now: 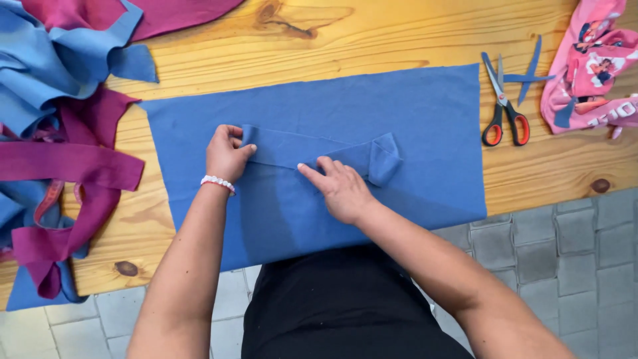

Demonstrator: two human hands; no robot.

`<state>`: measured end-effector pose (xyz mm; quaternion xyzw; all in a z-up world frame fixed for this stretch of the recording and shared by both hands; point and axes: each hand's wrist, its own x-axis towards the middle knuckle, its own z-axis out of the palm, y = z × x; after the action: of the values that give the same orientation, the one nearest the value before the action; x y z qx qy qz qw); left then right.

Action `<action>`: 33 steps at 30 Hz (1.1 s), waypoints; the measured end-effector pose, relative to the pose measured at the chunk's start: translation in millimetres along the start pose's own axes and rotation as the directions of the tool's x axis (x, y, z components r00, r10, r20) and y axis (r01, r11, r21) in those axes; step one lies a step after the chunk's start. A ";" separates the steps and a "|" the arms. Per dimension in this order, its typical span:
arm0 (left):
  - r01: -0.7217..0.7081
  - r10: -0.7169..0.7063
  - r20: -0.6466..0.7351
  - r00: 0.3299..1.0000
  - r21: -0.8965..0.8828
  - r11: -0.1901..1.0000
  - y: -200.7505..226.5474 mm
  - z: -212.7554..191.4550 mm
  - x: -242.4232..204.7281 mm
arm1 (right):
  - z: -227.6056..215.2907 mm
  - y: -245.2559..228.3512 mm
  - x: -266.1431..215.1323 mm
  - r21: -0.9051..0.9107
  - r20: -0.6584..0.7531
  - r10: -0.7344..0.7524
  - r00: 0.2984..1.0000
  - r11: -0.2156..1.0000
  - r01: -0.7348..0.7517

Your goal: The person folds a large piece of blue fabric on a wooden table and uses scissors to cut a long strip from the folded edge. The person holds the fabric with one hand while cutting with the other, creating a straight cut along the length of the material.

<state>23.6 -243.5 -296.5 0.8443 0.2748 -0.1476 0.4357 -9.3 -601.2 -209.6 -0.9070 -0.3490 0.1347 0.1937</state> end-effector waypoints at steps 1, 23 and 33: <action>-0.009 0.009 -0.002 1.000 0.002 1.000 -5.3 -2.9 3.0 | 8.7 2.1 6.2 -0.003 -0.009 0.001 1.000 1.000 -0.001; 0.020 -0.201 -0.296 0.934 -0.519 0.855 -136.5 -166.0 -64.6 | -95.5 320.0 -145.2 0.984 0.057 0.977 0.204 -0.021 -0.177; 0.019 -0.224 -0.245 0.943 -0.633 0.774 -161.9 -174.3 -47.5 | -107.1 343.6 -138.3 0.985 0.124 0.914 0.386 -0.067 -0.157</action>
<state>-108.8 -41.1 -278.7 0.6457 0.4267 0.0560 0.6307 131.3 -957.6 -252.3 -0.6316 0.3374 0.0718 0.6943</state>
